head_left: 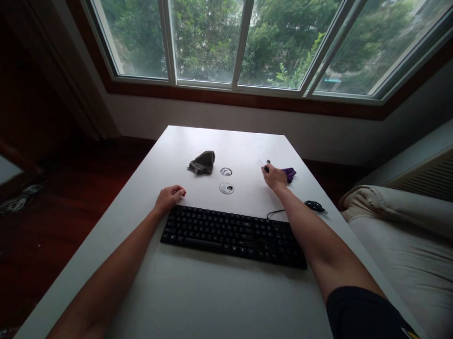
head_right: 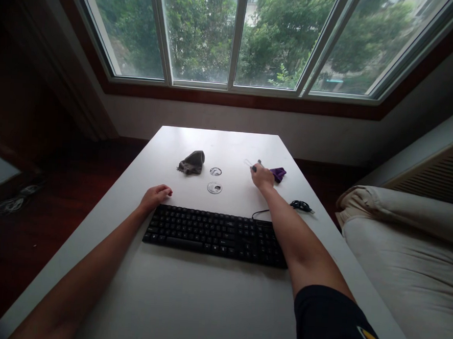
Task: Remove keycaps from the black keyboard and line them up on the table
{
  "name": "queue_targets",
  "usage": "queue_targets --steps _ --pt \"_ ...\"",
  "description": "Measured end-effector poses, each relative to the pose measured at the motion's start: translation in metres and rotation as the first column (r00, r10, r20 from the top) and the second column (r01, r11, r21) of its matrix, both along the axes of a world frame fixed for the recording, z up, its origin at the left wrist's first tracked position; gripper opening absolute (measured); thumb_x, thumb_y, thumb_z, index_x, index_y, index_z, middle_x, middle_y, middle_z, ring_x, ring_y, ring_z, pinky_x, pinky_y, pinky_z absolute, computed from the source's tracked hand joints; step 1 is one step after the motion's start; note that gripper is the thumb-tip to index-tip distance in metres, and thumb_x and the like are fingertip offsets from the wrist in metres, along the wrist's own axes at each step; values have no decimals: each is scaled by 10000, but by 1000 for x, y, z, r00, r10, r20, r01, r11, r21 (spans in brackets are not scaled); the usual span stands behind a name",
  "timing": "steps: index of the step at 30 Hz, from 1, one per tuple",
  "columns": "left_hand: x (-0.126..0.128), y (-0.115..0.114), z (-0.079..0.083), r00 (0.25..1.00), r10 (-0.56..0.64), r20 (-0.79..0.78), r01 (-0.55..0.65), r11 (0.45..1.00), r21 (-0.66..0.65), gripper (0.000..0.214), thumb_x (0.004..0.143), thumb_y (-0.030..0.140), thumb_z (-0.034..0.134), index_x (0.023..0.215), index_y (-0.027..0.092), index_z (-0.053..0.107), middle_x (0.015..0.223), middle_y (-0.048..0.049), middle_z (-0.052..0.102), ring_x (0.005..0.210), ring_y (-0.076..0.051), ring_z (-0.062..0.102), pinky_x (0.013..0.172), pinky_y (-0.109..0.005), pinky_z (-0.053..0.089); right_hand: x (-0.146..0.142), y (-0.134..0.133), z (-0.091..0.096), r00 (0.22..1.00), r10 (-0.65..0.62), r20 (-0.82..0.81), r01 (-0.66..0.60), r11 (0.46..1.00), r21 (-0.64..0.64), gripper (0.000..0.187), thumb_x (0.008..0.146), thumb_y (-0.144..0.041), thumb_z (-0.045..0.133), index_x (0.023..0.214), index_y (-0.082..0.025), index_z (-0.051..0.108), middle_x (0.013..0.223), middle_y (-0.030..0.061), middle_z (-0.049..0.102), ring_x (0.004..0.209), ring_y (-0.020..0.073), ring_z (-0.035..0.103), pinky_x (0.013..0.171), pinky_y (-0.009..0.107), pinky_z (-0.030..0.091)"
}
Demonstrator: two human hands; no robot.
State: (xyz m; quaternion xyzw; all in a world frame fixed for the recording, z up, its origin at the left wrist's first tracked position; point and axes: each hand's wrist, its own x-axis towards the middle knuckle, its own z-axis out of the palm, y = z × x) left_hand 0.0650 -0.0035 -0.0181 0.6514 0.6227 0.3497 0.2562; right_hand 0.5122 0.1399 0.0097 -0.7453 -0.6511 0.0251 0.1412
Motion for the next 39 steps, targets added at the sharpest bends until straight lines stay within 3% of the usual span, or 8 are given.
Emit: queue_targets --steps 6,9,17,23,28,33,36,39 --pt "-4 -6 3 998 42 36 -43 999 25 344 915 476 503 876 231 742 946 -35 782 930 -235 698 876 -345 506 -128 3 8 852 504 -141 -513 858 -26 461 1080 -467 328 1272 -234 677 1158 93 723 1033 233 635 877 322 447" --pt "-10 -10 3 998 56 8 -57 997 59 319 920 449 500 894 237 737 959 -37 780 956 -239 696 899 -356 505 -191 1 7 828 545 -130 -542 838 62 448 1074 -439 359 1408 -244 586 1321 127 629 1195 275 545 937 359 443" --pt "-15 -14 2 999 -12 -48 14 999 50 265 905 406 543 951 250 752 1003 -51 767 983 -253 680 911 -383 511 -309 -6 9 750 649 -125 -660 748 -72 416 1040 -401 447 1386 -231 605 1422 143 564 1296 342 468 1066 472 388" --pt "-17 -21 8 981 -164 -103 172 982 75 271 905 401 582 1044 252 760 1101 -66 742 1111 -276 631 1010 -422 485 -353 -11 31 664 729 -165 -740 673 -3 496 1048 -316 441 1537 -240 462 1541 91 506 1381 275 446 1091 361 378" --pt "-19 -22 10 918 -325 -228 353 931 96 234 904 411 614 997 279 784 1145 -54 722 1154 -273 593 1130 -463 378 -297 -28 49 603 741 -294 -761 645 65 363 1041 -310 426 1304 -265 672 991 27 764 902 206 660 816 304 462" --pt "-16 -17 4 932 -285 -224 311 946 93 252 912 420 591 847 256 770 1092 -56 739 1089 -264 613 1108 -465 382 -170 -83 52 640 677 -363 -713 700 50 328 996 -394 478 1103 -250 753 856 20 752 747 189 646 707 293 448" --pt "-12 -16 1 954 -223 -199 248 963 110 243 901 401 584 808 250 750 1029 -49 749 1050 -264 623 1077 -455 408 -78 -128 43 782 549 -297 -572 820 11 341 994 -441 457 1089 -283 745 1019 40 778 895 236 693 786 323 484" --pt "-6 -17 -2 990 -88 -107 98 991 93 295 918 433 541 809 245 741 950 -49 753 990 -265 640 979 -423 465 3 -175 24 981 181 -72 -187 978 -95 357 983 -497 427 1076 -322 724 963 66 780 917 300 717 784 373 498"
